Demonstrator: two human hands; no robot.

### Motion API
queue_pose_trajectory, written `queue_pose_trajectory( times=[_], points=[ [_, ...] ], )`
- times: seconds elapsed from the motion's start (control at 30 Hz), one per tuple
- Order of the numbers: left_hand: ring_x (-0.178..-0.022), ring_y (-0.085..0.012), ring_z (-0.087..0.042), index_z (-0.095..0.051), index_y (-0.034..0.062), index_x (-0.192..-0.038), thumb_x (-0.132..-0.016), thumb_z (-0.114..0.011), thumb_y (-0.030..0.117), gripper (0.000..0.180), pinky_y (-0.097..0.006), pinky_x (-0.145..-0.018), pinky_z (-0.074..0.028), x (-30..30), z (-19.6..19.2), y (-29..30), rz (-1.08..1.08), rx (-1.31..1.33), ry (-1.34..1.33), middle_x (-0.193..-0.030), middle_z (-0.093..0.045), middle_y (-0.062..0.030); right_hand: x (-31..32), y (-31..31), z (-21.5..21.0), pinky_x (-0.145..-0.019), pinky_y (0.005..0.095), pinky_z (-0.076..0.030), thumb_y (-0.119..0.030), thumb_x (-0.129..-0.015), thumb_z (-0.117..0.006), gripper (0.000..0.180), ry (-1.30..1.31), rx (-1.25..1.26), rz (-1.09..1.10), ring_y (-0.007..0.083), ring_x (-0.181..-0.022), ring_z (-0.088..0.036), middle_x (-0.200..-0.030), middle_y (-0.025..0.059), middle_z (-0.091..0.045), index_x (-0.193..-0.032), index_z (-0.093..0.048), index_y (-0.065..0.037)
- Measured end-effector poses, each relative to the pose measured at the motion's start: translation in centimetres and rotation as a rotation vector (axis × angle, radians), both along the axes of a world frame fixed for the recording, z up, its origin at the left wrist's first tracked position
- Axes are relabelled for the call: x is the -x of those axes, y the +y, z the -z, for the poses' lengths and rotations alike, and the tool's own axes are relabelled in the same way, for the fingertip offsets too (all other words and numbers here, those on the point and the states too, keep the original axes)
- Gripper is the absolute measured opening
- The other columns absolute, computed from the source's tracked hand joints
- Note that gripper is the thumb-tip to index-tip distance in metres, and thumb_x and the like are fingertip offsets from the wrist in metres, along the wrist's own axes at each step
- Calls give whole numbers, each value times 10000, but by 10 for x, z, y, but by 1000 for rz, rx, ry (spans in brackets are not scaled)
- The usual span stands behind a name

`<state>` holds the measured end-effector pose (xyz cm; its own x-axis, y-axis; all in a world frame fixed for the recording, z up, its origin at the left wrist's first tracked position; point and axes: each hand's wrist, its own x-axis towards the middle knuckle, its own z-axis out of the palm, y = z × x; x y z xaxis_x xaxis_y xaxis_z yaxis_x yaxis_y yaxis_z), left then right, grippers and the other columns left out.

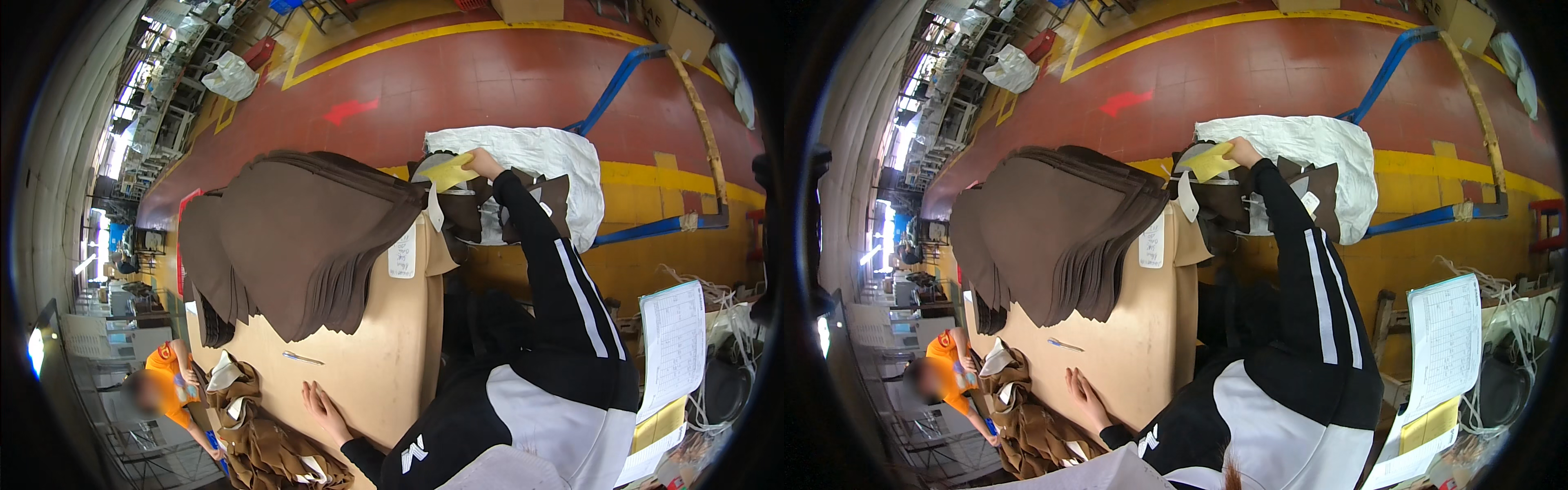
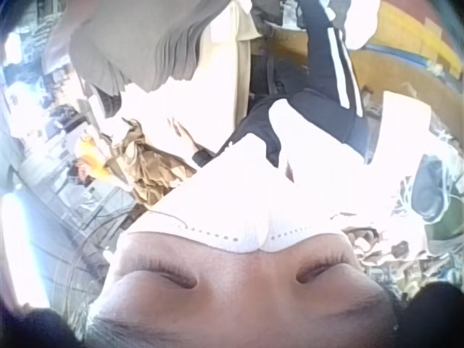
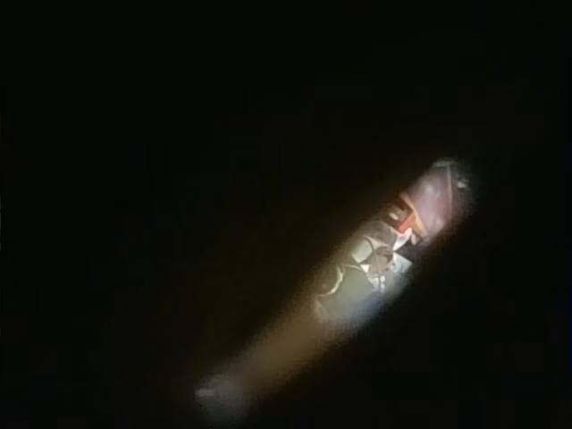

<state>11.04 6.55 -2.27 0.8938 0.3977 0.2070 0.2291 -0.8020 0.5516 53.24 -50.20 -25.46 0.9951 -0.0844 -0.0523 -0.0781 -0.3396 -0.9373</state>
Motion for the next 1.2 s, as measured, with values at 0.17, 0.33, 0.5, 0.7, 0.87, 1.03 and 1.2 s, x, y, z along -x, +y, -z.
queue_pose_trajectory(
  times=[0.17,0.33,0.5,0.7,0.87,1.03,1.2],
  points=[
    [-1414,-333,-337,-592,45,-1301,-988,-506,159,344,-459,-1148,-266,-30,9,5,81,11,42,-1493,-447,-143,6,-18,8,-810,407,-542,-160,-696,-783,344,41,113,127,337,-867,-702,-895,202,-720,-1017,-738,-46],
    [-1418,-336,-330,-591,35,-1295,-985,-505,153,342,-456,-1152,-259,-26,7,3,60,0,52,-1492,-444,-155,9,-8,-2,-827,411,-546,-140,-651,-811,406,81,275,10,349,-904,-698,-935,202,-720,-1041,-735,-56],
    [-1424,-331,-323,-588,28,-1294,-981,-505,142,343,-453,-1157,-253,-21,2,-2,42,16,52,-1492,-441,-162,16,-18,-6,-819,421,-546,-135,-643,-818,413,126,316,-8,338,-910,-699,-930,182,-723,-1048,-743,-107],
    [-1422,-326,-327,-586,33,-1298,-981,-511,138,343,-447,-1150,-268,-15,3,5,23,-16,60,-1494,-440,-152,15,-28,-9,-790,428,-539,-169,-659,-808,386,74,243,134,324,-885,-697,-922,147,-728,-1036,-747,-116],
    [-1422,-323,-329,-588,33,-1298,-978,-511,135,345,-447,-1147,-273,-27,8,4,43,26,51,-1496,-440,-148,21,-32,2,-768,415,-536,-170,-657,-803,359,13,163,125,326,-845,-698,-865,155,-723,-1005,-748,-97],
    [-1419,-328,-332,-586,30,-1301,-970,-512,129,353,-452,-1148,-267,-24,3,-1,30,4,59,-1497,-441,-145,21,-7,-10,-765,417,-534,-175,-658,-801,341,47,171,93,328,-849,-697,-861,163,-721,-984,-750,-90],
    [-1417,-329,-335,-587,31,-1300,-967,-513,127,355,-454,-1150,-261,-27,1,-2,37,-1,65,-1496,-443,-143,24,-11,-10,-770,420,-534,-179,-653,-805,341,68,240,115,334,-861,-696,-868,170,-721,-979,-752,-93]
  ],
)
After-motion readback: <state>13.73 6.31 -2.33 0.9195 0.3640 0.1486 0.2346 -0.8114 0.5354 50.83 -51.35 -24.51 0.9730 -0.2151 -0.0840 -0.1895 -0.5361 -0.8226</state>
